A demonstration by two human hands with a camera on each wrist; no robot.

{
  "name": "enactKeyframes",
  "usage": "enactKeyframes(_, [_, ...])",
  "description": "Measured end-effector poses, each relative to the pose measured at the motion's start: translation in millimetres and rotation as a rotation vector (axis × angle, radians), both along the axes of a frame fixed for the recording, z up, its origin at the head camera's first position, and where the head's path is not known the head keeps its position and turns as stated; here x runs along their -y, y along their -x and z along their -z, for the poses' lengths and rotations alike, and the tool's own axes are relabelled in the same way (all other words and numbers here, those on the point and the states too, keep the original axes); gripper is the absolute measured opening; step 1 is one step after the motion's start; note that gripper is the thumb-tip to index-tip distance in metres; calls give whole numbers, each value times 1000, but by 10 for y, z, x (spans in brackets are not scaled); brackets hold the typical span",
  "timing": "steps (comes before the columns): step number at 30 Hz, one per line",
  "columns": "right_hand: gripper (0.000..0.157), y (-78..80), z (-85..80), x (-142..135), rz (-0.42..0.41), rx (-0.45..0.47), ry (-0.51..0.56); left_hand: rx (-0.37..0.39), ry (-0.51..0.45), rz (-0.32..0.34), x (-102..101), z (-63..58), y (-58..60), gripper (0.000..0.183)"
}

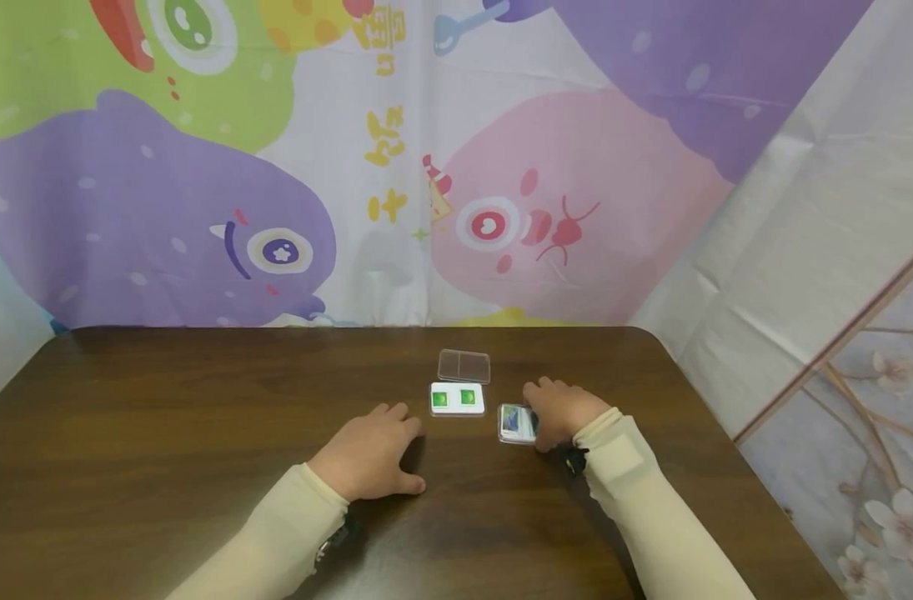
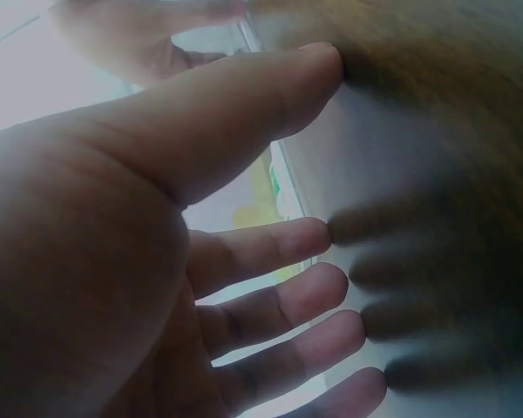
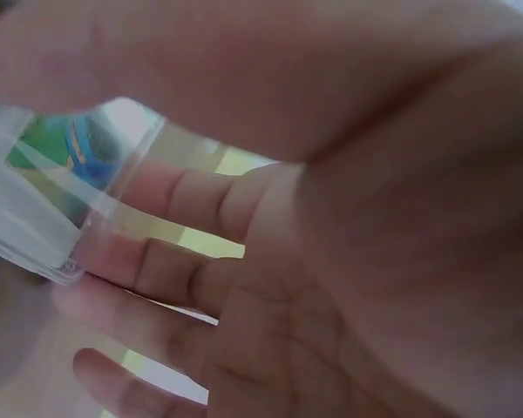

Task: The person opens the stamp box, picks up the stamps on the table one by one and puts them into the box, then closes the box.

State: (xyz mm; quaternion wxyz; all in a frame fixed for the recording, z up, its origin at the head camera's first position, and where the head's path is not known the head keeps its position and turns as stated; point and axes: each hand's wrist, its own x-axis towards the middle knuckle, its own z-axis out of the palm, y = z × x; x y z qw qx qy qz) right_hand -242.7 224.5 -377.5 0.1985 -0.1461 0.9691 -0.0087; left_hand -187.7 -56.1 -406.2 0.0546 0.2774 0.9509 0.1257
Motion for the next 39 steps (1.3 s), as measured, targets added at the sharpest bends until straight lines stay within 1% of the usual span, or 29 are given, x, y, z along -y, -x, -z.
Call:
enactKeyframes(3, [54,72,5,-97,38,15,7,5,0,-3,8,4,1,63])
enactKeyframes(5, [52,101,4,-132,48,19,10,9,-3,-4,11,2,5,63])
enactKeyframes(9, [53,128,5,-145,43,24,17,13,-5,-6,14,3,4,63])
enactKeyframes(13, [65,140,-14,-130,36,18,11,7,-4,-7,15,19,7,63])
enactKeyframes(15, [70,150,-39,-101,33,-5,41,3,-6,-4,14,25,15,63])
enactKeyframes(17, [69,166,-54,-36,9,-34,101,-1,-6,-3,15,31,21,64])
enactKeyframes(20, [62,200,-60,138,-73,-57,224,1,-2,-5,18,36,28,64])
enactKeyframes(23, [60,241,6,321,-155,-70,285,0,10,-9,18,41,32,64])
enactKeyframes(26, [62,265,110,433,-175,-117,284,1,14,-6,9,32,32,64])
enactKeyframes(29, [63,270,216,466,-174,-172,263,6,14,-1,-4,23,29,64])
enactKeyframes(31, [62,268,263,467,-185,-191,251,8,12,1,-8,17,27,64])
enactKeyframes(35, [56,265,296,465,-221,-205,251,3,14,2,-3,10,26,64])
enactKeyframes(39, [53,261,269,481,-226,-205,256,0,10,1,11,4,36,63])
